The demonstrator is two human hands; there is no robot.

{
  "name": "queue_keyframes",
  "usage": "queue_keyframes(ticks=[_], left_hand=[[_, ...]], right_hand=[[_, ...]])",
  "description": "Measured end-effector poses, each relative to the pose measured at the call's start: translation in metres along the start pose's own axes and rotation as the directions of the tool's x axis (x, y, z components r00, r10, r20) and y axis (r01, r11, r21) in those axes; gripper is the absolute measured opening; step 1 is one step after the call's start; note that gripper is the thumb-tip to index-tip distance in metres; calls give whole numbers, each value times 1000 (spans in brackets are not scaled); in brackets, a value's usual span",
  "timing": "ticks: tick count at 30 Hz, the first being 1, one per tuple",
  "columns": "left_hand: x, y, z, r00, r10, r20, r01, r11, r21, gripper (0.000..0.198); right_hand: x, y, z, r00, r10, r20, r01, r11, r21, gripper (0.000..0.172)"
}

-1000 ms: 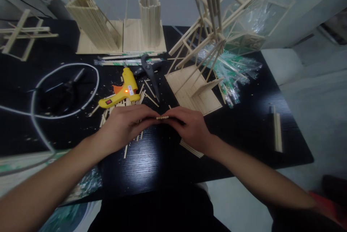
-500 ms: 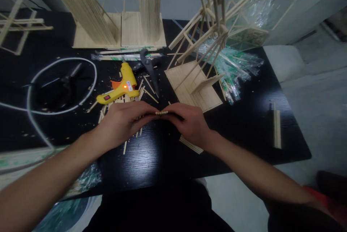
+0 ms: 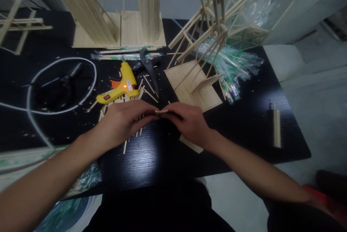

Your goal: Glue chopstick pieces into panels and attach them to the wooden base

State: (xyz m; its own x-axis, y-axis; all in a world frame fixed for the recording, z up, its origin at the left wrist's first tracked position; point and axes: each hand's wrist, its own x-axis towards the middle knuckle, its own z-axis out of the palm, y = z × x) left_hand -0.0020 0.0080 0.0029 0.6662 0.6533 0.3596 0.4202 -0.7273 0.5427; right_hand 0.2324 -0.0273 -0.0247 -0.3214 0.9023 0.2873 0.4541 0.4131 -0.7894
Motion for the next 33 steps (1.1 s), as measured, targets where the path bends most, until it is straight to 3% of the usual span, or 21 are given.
queue_keyframes(ticks=[19, 33], left_hand=[[2, 2, -3, 1000, 2, -19, -2, 1000, -7, 17], [-1, 0, -1, 998, -10, 55, 10, 1000, 6, 14]], right_hand=[[-1, 0, 0, 1000, -1, -4, 1, 1000, 22, 12], [-1, 1, 1, 997, -69, -24, 68, 997, -45, 11]])
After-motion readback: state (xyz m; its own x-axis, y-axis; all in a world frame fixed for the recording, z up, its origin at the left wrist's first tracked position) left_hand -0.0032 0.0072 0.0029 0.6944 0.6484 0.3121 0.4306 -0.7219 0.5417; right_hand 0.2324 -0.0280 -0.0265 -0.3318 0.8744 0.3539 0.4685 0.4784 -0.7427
